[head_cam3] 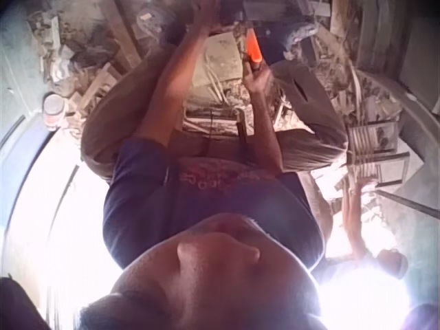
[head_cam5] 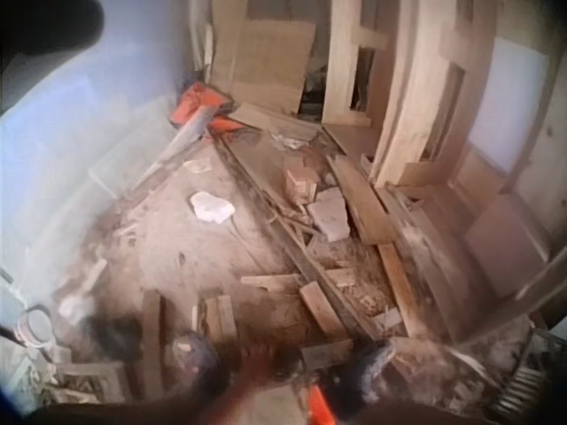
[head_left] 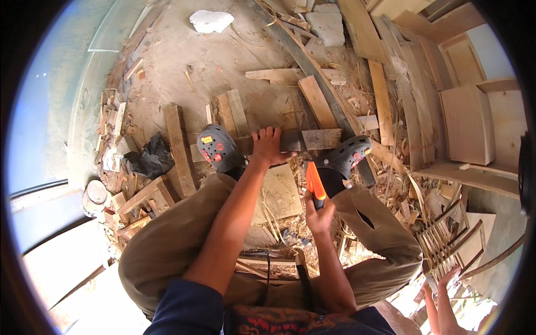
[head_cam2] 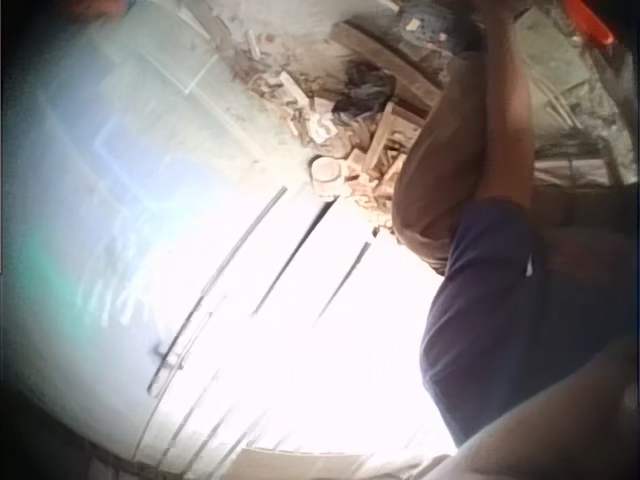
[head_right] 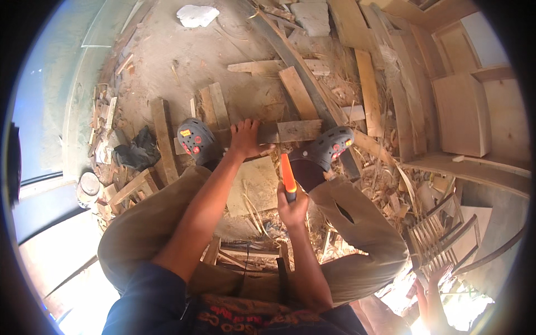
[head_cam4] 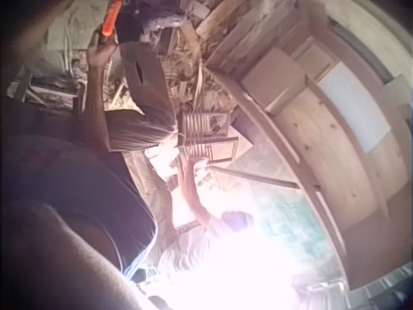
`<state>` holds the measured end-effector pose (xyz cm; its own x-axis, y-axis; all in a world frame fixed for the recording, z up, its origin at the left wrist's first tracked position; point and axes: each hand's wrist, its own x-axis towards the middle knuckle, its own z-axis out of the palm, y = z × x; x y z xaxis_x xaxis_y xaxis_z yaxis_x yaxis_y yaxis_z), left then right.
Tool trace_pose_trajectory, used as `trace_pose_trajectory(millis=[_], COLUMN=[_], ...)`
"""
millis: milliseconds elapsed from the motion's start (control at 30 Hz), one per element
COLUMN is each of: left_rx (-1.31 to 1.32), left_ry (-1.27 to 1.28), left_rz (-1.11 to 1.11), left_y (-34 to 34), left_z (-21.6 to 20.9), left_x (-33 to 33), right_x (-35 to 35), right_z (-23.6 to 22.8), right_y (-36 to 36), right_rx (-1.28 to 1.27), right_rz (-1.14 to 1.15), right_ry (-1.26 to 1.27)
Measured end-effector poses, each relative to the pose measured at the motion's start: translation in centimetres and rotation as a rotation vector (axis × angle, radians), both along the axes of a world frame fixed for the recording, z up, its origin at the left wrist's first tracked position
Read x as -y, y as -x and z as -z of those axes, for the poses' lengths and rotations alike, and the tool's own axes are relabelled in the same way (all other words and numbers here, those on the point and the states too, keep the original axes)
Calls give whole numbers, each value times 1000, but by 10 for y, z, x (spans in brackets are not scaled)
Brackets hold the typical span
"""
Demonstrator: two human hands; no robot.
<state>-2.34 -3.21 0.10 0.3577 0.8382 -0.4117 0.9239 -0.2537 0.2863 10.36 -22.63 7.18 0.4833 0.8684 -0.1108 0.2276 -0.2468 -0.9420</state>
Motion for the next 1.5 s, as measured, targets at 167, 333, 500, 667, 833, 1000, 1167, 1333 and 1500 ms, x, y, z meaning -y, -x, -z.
trace_pose_trajectory(millis=[167,333,500,667,833,1000,1167,1333,1500], left_rx=[13,27,-90,-31,35,4,-15,31,37], left_ry=[297,75,-282,-331,-259,-181,-96,-148,-237], left_rz=[33,123,115,71,-15,-35,-94,-62,-45], left_y=[19,7,14,16,6,4,-3,7,1], left_z=[9,7,28,33,29,18,10,20,28], left_x=[-44,-37,-16,-12,-9,-7,-7,-4,-2], right_x=[4,21,25,29,35,43,29,28,85], right_z=[12,10,-30,-51,-33,-41,-64,-62,-74], right_y=[17,13,2,-7,5,10,17,10,18], right_rx=[103,-141,-125,-17,-97,-49,-119,-43,1], right_rz=[-140,2,-55,-137,-34,-91,-53,-148,-106], right_ry=[84,-4,-14,-79,15,134,191,243,233])
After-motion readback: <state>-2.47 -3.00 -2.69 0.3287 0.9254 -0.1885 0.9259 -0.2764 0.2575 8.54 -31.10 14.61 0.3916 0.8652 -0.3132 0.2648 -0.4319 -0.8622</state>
